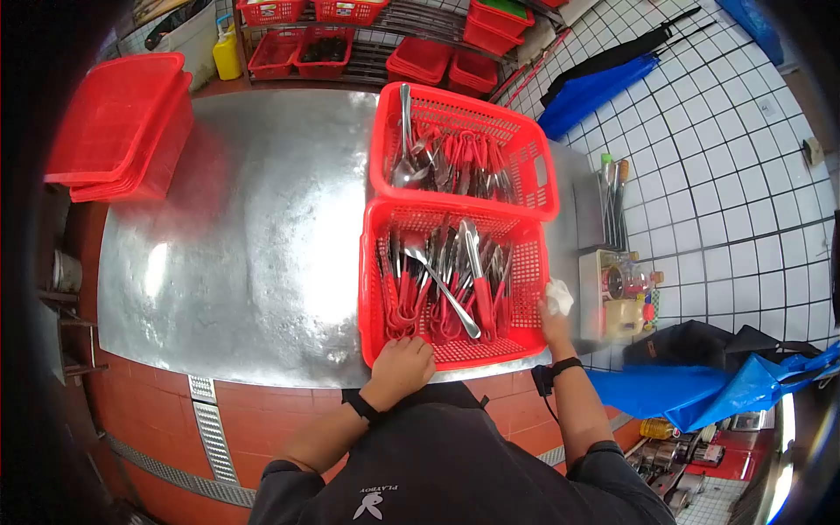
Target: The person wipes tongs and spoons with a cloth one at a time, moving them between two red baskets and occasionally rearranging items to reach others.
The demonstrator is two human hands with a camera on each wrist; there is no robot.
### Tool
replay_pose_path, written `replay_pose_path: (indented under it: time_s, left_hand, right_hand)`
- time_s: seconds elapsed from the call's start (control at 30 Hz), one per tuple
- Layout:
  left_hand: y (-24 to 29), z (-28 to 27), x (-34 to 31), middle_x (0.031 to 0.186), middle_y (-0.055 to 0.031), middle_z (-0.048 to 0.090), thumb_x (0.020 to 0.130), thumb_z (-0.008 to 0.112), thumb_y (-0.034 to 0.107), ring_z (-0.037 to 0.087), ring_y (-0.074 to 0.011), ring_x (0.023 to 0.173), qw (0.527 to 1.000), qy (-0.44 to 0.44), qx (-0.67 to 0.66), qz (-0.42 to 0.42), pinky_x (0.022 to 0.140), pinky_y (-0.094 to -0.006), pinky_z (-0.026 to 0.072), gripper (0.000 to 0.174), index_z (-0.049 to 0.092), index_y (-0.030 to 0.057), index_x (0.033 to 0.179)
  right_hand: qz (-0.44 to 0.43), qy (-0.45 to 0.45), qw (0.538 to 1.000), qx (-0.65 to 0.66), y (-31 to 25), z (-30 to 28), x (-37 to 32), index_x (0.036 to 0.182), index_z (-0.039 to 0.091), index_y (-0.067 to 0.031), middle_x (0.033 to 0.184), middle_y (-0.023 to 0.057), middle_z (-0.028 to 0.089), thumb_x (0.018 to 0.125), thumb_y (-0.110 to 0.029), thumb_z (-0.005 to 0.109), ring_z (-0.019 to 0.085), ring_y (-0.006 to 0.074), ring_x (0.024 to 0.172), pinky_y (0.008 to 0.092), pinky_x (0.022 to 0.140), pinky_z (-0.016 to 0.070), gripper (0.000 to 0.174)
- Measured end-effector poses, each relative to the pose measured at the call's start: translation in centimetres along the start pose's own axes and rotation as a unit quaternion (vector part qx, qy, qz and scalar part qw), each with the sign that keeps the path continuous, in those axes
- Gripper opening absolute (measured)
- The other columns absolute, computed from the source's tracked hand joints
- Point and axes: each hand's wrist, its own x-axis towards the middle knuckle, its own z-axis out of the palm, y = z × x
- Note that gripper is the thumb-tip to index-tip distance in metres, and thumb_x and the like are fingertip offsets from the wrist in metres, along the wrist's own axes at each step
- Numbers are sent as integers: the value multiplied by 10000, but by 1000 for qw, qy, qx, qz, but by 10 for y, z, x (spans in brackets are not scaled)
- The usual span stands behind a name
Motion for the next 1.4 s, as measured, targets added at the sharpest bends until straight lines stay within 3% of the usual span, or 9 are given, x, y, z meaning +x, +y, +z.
replay_pose_path:
  time_s: [0.33,0.43,0.47,0.57,0.93,1.0,1.1,1.2,1.4]
  left_hand:
    - [-2,-2,-3,766,-58,572,801,611,211,602,-230,738,1000,3,0,18,660,-380,474,124,590,89,794]
    - [0,-4,-1,766,-54,572,802,613,214,603,-226,737,1000,4,1,18,659,-375,472,123,594,92,801]
    - [1,-5,-1,765,-52,572,802,613,215,603,-224,737,1000,2,8,13,658,-373,472,122,596,94,800]
    - [4,-7,0,769,-56,577,798,616,208,604,-225,736,1000,6,16,0,657,-371,471,115,603,94,802]
    - [17,-2,6,736,-70,572,769,635,200,604,-251,706,998,-8,59,-34,649,-396,483,141,591,72,731]
    - [21,-7,10,723,-76,569,768,633,195,607,-246,699,996,-26,75,-27,647,-399,483,151,576,66,714]
    - [23,-12,9,738,-86,608,770,633,162,619,-262,712,998,-32,6,-47,662,-397,493,134,578,59,704]
    - [16,-24,18,742,-112,638,779,606,95,625,-302,717,995,16,-88,-39,671,-387,490,110,581,37,690]
    - [53,-51,138,748,-123,597,863,516,36,593,-268,717,988,82,-37,-127,677,-349,469,112,566,5,768]
  right_hand:
    - [-20,72,997,1,-5,1,-11,944,647,91,794,315,638,880,-578,545,649,434,851,486,740,479,680]
    - [-19,82,996,9,-20,-4,-22,909,648,111,803,323,636,875,-581,552,653,425,858,479,744,480,699]
    - [46,22,998,29,-20,-8,-18,1177,594,17,1043,284,648,842,-520,630,623,403,1025,416,874,469,634]
    - [-47,79,991,93,-13,1,-18,1173,597,16,1033,276,653,843,-514,635,627,395,1016,411,867,471,625]
    - [-15,-11,985,172,19,-3,-6,1160,607,4,1046,300,633,887,-449,614,626,398,999,419,840,481,529]
    - [-161,71,977,122,37,-15,-11,1130,622,-10,1047,289,632,878,-319,642,615,393,1011,441,828,483,399]
    - [-216,187,952,108,84,-14,-1,1055,645,-21,960,246,643,815,-224,687,602,438,927,467,787,488,317]
    - [-53,169,980,90,121,-18,10,1079,614,-16,973,202,606,764,-194,709,558,441,936,488,828,457,374]
    - [-101,228,967,41,173,23,39,1209,483,14,1140,177,502,698,-283,759,446,409,1105,516,950,346,652]
